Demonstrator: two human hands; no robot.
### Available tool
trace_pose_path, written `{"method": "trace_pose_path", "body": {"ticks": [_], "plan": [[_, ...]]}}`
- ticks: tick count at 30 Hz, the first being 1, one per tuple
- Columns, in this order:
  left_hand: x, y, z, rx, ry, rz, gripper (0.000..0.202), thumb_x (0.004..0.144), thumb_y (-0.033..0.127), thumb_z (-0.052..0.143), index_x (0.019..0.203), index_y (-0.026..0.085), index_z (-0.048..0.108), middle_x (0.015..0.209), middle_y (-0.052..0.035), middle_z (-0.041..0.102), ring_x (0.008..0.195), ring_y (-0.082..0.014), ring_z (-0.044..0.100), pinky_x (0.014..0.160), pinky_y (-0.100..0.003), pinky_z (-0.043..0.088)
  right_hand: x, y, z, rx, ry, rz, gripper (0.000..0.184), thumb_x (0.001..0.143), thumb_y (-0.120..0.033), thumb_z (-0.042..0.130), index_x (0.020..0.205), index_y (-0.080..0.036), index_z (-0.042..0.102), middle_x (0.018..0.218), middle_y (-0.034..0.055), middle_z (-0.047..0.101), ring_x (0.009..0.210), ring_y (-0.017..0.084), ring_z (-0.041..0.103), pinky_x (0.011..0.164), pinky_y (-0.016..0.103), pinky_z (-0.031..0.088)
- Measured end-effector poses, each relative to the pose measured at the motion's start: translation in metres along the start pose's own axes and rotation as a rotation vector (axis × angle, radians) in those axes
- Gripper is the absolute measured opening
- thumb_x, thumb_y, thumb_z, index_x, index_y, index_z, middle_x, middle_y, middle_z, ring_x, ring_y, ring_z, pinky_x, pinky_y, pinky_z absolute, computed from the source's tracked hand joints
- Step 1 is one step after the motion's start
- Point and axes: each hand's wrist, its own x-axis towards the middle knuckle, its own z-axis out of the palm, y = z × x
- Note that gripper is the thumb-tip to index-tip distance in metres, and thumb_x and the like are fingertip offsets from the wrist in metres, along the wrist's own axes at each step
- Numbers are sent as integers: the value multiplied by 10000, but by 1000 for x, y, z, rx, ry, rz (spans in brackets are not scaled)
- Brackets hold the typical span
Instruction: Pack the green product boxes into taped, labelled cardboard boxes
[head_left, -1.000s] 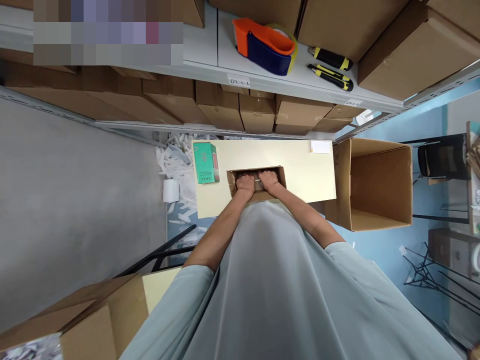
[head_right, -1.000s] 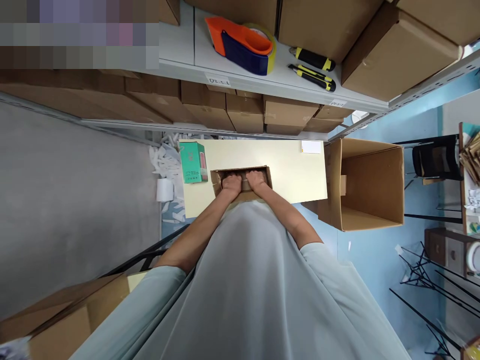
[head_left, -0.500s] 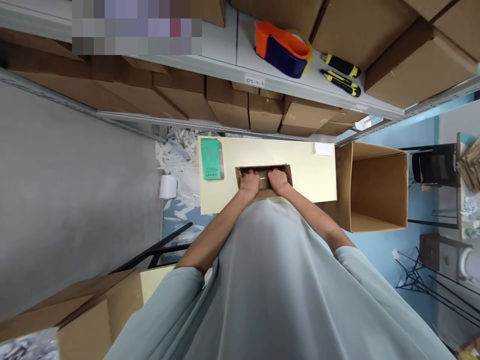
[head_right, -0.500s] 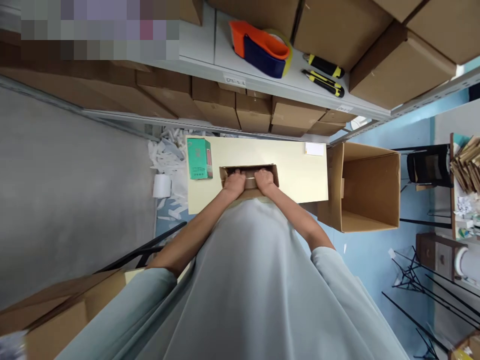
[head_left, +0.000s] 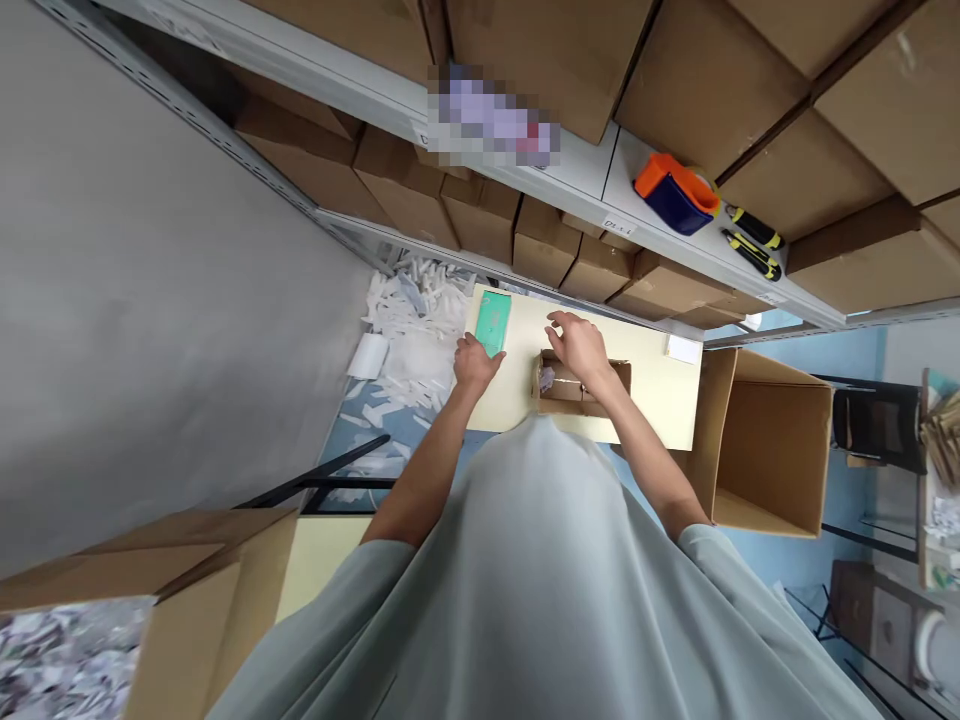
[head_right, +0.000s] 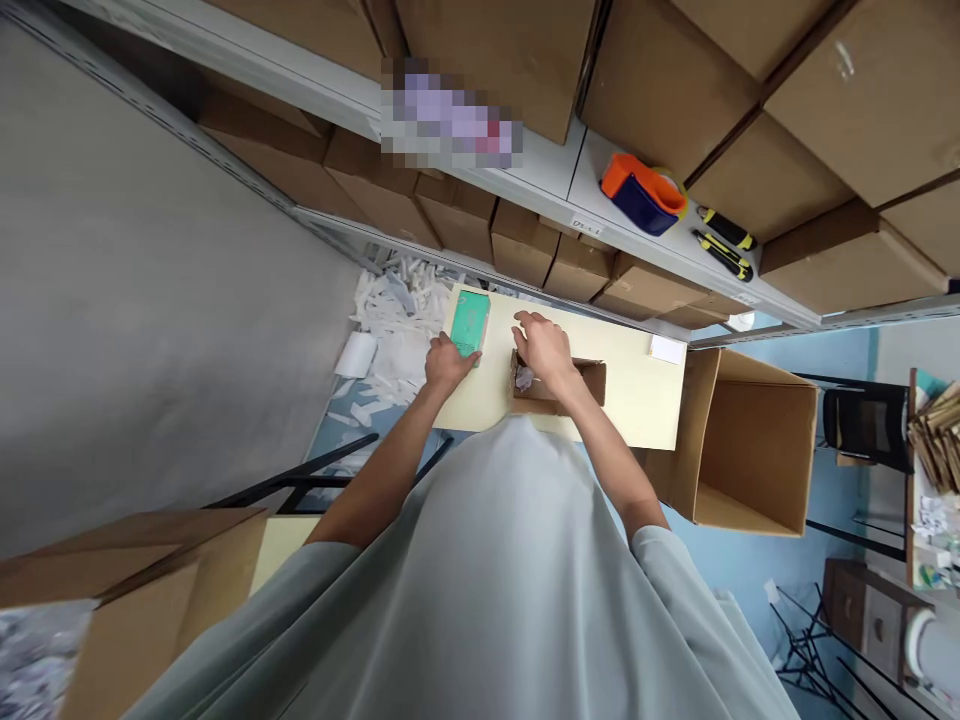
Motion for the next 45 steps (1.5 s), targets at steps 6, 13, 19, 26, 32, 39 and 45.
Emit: {"method": "trace_pose_path", "body": {"ticks": [6, 13, 19, 26, 32, 39, 45], "plan": [[12, 9, 6, -69, -20, -55, 656, 929, 311, 811, 1468, 51, 540, 1521, -331, 632, 1344, -405, 712, 1094, -460, 594, 10, -23, 4, -16, -11, -1, 386, 1199, -307, 456, 1506, -209, 668, 1462, 119, 789, 1210, 292, 783, 1074, 397, 600], [-4, -12, -43, -169, 16, 112, 554, 920, 356, 800, 1422, 194, 630, 1408, -149, 780, 1290, -342, 746, 1077, -443, 629, -26, 7, -20, -4, 113, 55, 425, 1197, -287, 431, 1554, -207, 646, 1489, 129, 748, 1130, 285, 804, 1036, 407, 630], [-66, 6, -111, -216, 172, 645, 771, 849, 336, 830, 1564, 293, 545, 1542, -78, 686, 1394, -333, 684, 1135, -445, 621, -91, 32, -43, -69, 308, -57, 633, 1162, -277, 478, 1787, -286, 378, 1789, 123, 464, 1499, 353, 619, 1179, 515, 615], [-114, 65, -109, -63, -6, 968, 712, 868, 254, 760, 1547, 304, 555, 1542, -60, 673, 1442, -357, 637, 1253, -494, 532, -146, 91, -32, -71, 259, -85, 892, 1094, -225, 590, 1853, -330, 134, 1847, 136, 351, 1545, 406, 537, 1257, 639, 556], [-110, 74, -44, 102, -193, 940, 774, 833, 185, 758, 1575, 248, 546, 1604, -113, 636, 1471, -361, 599, 1276, -493, 516, -145, 139, 22, -40, 65, -56, 761, 995, -108, 630, 1726, -147, 424, 1690, 216, 543, 1468, 355, 598, 1227, 511, 566], [-91, 80, 9, 387, -199, 755, 734, 879, 154, 679, 1603, 168, 559, 1589, -197, 628, 1466, -416, 572, 1222, -534, 528, -95, 141, 74, -199, -93, -23, 577, 999, -53, 594, 1571, 13, 550, 1540, 304, 651, 1437, 390, 568, 1251, 499, 444], [-74, 93, 46, 551, -215, 726, 624, 885, 77, 587, 1507, 51, 629, 1437, -300, 686, 1385, -459, 614, 1212, -599, 443, -60, 139, 105, -261, -196, -23, 523, 1039, 16, 407, 1519, 48, 612, 1460, 327, 701, 1452, 396, 563, 1291, 512, 381]]}}
